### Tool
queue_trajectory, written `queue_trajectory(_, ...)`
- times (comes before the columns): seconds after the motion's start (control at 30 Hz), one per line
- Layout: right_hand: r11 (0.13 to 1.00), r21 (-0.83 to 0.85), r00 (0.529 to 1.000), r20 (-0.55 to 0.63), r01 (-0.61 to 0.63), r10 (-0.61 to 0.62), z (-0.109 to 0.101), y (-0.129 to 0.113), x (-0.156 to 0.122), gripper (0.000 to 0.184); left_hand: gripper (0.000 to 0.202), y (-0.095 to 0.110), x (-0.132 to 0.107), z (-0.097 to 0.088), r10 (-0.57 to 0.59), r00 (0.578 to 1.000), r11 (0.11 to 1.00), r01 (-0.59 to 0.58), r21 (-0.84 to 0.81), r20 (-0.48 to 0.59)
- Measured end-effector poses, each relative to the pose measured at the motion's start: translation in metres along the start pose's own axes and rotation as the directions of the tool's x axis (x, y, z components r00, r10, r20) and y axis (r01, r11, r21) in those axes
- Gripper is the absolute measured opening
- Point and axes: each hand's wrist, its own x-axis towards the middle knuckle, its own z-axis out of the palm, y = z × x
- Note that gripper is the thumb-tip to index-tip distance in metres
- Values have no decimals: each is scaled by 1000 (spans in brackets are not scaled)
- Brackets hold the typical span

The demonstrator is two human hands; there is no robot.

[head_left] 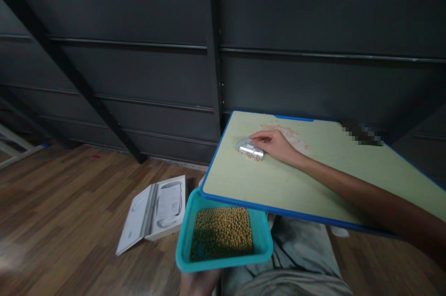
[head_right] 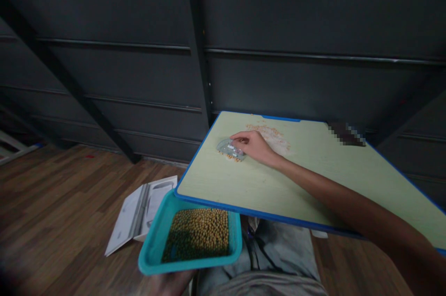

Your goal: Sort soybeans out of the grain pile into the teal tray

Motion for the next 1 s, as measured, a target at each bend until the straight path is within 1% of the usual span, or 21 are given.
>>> queue_trajectory(0.1,1000,26,1000,27,-4,3,4,-7,-3,24,49,0,-2,7,0,999,1000,0,6,-41)
queue_trajectory(0.2,999,48,999,43,-1,-1,7,-13,-5,23,47,-1,-3,11,-5,998,1000,5,-5,-59)
queue_trajectory(0.3,998,67,999,50,-9,6,11,-18,-8,23,45,-1,-3,11,-24,998,1000,23,-12,-57)
queue_trajectory(0.43,997,80,997,76,-8,2,16,-24,-12,24,44,-2,-4,10,-5,999,1000,5,-2,-51)
queue_trajectory(0.57,996,93,994,111,-4,-7,19,-32,-18,25,43,-2,-6,13,-8,999,1000,7,-8,-48)
queue_trajectory(0.67,996,92,994,111,4,-15,21,-40,-18,24,45,-2,-6,15,-3,999,1000,2,-17,-46)
queue_trajectory(0.77,997,63,994,102,37,-43,21,-45,-8,22,46,-1,-7,15,1,999,1000,-2,-28,-33)
queue_trajectory(0.87,996,12,990,110,91,-92,22,-44,11,21,48,1,-8,17,6,999,1000,-6,-25,-33)
queue_trajectory(1.0,989,-38,979,158,140,-132,33,-36,40,21,46,6,-9,18,27,999,1000,-28,-14,-28)
